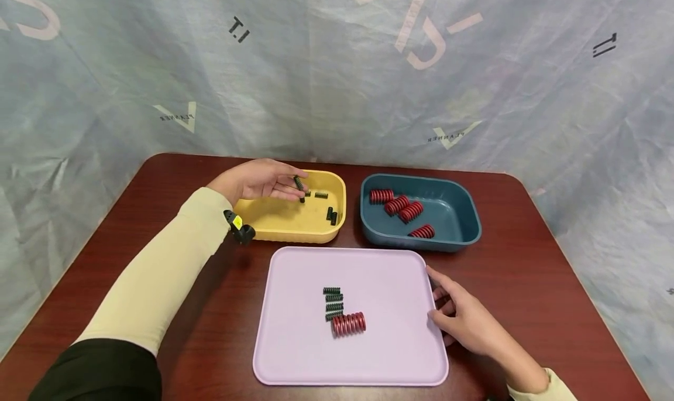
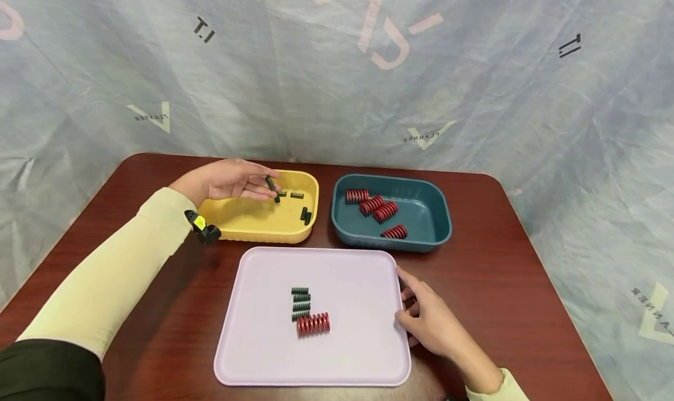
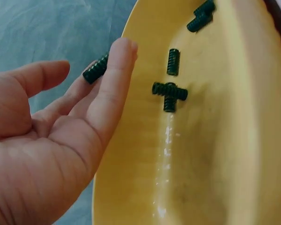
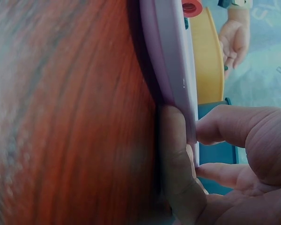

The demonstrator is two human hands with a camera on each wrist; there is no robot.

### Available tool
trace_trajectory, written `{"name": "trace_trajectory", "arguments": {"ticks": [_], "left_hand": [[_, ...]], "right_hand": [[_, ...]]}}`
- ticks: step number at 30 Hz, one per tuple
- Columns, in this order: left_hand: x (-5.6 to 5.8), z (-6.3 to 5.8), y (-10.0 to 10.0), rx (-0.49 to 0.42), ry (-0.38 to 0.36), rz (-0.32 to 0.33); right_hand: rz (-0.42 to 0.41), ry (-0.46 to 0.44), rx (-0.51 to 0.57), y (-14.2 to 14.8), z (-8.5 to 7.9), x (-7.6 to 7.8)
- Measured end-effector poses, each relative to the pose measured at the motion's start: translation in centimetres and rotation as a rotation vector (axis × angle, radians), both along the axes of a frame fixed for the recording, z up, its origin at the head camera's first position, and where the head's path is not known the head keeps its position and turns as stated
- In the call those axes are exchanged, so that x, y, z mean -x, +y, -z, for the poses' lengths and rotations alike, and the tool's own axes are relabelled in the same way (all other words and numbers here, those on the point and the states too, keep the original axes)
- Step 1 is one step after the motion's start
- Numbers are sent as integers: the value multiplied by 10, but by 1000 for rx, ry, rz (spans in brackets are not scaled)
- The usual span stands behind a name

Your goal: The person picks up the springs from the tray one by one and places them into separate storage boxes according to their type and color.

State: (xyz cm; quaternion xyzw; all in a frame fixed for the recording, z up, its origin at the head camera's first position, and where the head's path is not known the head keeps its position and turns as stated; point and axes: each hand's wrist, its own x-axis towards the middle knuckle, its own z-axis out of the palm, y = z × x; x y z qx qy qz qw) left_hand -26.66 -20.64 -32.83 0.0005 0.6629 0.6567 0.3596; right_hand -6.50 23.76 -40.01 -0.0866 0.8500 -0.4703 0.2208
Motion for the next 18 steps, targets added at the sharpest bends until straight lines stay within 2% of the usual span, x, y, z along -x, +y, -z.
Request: {"name": "trace_trajectory", "arguments": {"ticks": [9,18], "left_hand": [[12,-2,-6,66,-46,50],[18,4,-15,172,-90,144]], "right_hand": [[3,-5,19,0,1,-3],[5,-5,7,-1,0,-2]]}}
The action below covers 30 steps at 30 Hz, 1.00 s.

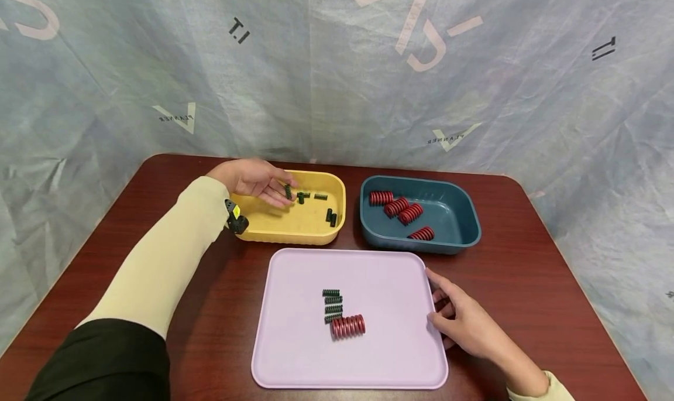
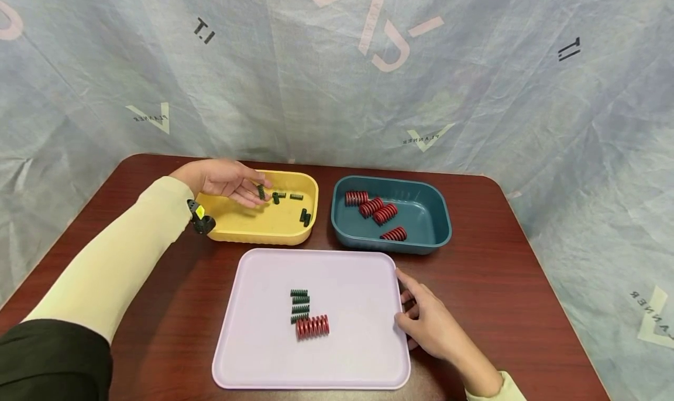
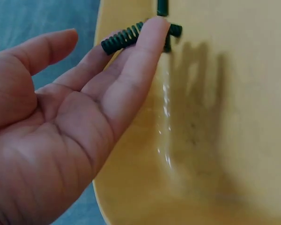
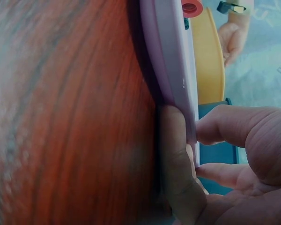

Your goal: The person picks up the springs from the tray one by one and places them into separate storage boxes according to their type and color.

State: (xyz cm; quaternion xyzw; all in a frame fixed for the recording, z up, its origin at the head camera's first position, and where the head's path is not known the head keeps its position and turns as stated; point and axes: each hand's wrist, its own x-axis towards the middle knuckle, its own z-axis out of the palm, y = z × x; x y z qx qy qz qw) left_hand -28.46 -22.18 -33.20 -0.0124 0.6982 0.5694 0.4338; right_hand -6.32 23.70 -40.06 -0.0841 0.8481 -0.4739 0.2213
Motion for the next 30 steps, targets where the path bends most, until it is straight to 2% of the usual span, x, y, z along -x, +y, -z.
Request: {"name": "trace_trajectory", "arguments": {"ticks": [4,10,15,23,26,30], "left_hand": [[1,-1,1,51,-11,31],[4,1,1,88,-34,35],[6,4,0,87,-37,24],[2,6,-2,81,-31,43],[-1,4,-1,74,-8,40],[-7,2,2,62,60,3]], "right_hand": [[4,-3,-3,0,0,0],[2,1,-3,0,1,0],[4,1,1,0,0,0],[12,-4,-12,2,3,-2],[12,5,-3,1,3,-1],[9,18,12,1,1,1]]}}
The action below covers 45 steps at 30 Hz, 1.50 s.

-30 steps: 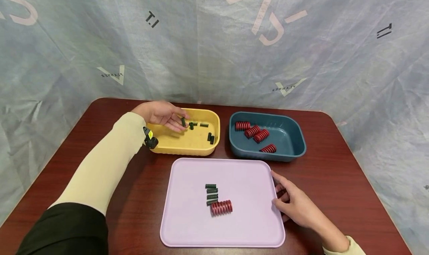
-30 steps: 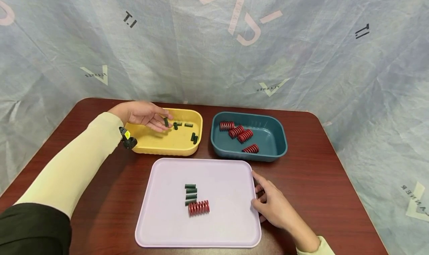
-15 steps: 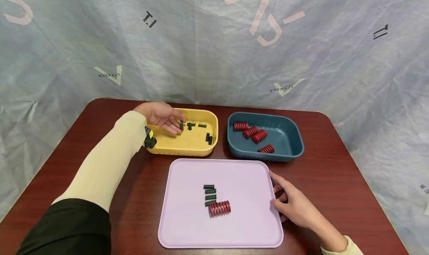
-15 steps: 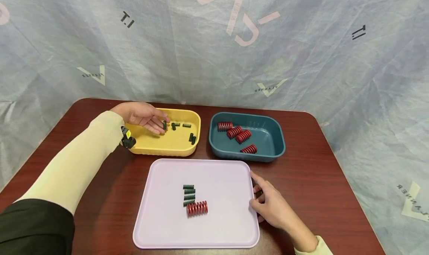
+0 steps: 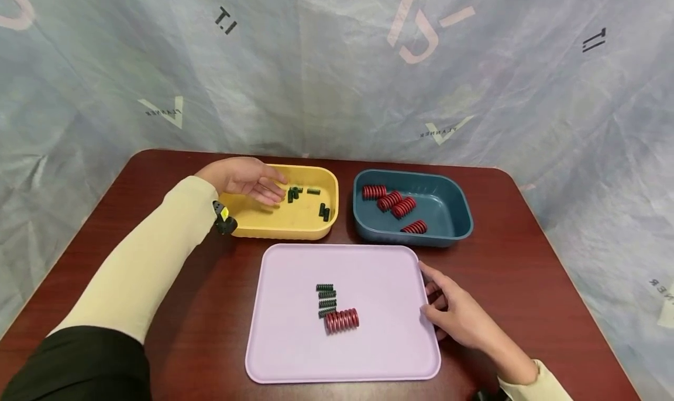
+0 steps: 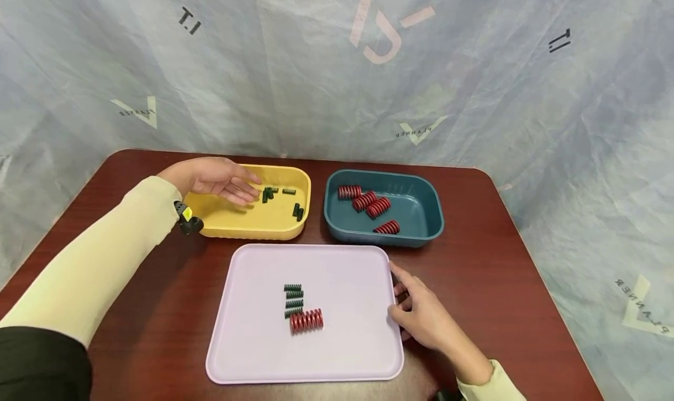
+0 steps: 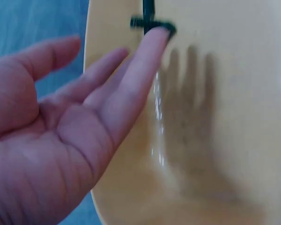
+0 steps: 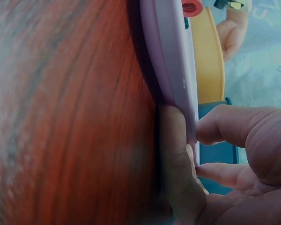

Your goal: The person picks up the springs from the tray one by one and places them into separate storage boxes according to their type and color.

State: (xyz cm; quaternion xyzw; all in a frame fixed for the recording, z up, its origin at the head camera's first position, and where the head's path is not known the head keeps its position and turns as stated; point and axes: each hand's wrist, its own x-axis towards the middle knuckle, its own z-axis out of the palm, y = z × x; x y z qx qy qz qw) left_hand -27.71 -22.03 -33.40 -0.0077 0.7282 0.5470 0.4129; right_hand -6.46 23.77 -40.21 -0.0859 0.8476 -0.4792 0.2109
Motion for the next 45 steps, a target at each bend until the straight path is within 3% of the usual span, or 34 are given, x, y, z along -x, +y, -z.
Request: {"name": "trace_trajectory", "arguments": {"ticks": [6,11,19,23,30,37,45], "left_hand": [[-18,-5,3,-47,91,-21],[-41,-14,7,-108,160,-26],[-83,-25,22,-166,229,81],[-102,-24,30,-193,216,127],[-124,-17,41,-257,191,172],[-140,-7,51,-287,138,191],[-152,17,57,-310,48,194]], "right_hand": [[8,-9,-6,-3,-3,1],[-1,-8,-16,-4,-4,1],[-18,-13,-18,-5,-5,0],[-20,-7,-18,-5,-4,0],[-20,2,-26,-6,-4,0],[-17,3,-29,-7,-4,1],[-14,-3,-27,-9,-4,1]]}}
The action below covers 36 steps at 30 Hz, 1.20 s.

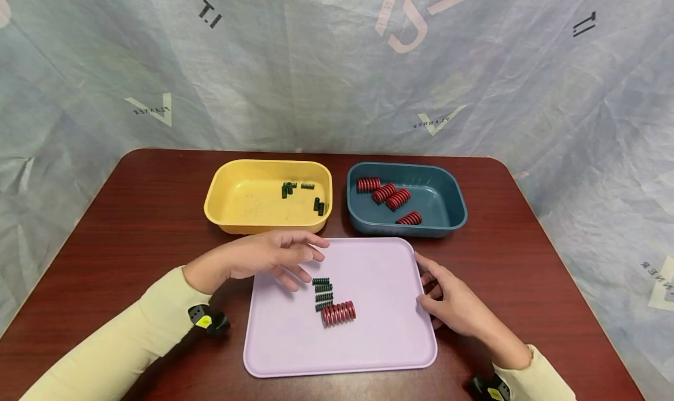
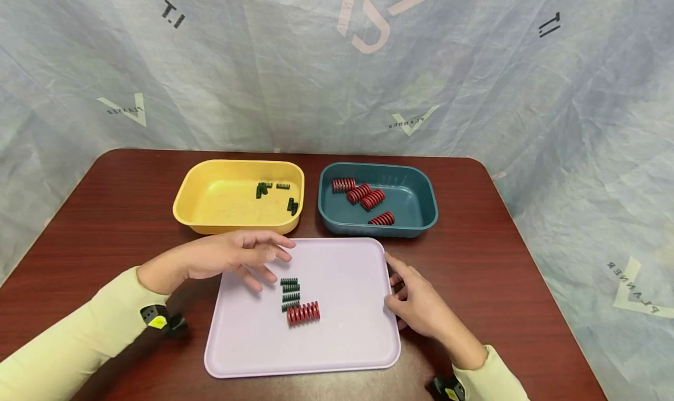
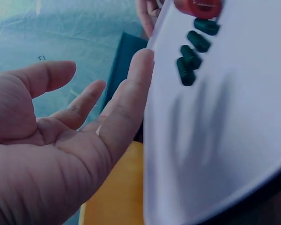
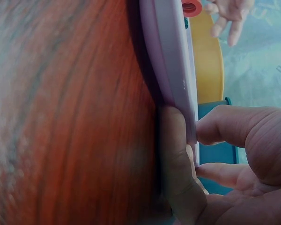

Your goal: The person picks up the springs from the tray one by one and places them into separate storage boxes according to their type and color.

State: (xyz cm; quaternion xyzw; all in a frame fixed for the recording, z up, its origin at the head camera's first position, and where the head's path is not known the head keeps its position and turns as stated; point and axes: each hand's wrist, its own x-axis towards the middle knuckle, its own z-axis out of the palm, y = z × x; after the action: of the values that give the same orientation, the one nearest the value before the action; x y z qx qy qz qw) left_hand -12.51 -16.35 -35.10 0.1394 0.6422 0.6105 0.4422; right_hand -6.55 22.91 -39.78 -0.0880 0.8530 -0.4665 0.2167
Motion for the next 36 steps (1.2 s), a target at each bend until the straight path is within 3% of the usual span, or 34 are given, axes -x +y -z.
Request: {"name": "trace_trajectory", "arguments": {"ticks": [11,16,25,36], "left_hand": [[-6,31,5,-26,-95,-64],[-5,40,7,-57,-115,-74],[-2,42,9,-26,-56,-126],[-3,41,9,39,85,-158]], "right_hand": [[-7,6,9,0,-1,0],[-9,7,10,0,-1,0],[-13,25,2,-1,0,0],[-11,29,-9,0,0,0]]}}
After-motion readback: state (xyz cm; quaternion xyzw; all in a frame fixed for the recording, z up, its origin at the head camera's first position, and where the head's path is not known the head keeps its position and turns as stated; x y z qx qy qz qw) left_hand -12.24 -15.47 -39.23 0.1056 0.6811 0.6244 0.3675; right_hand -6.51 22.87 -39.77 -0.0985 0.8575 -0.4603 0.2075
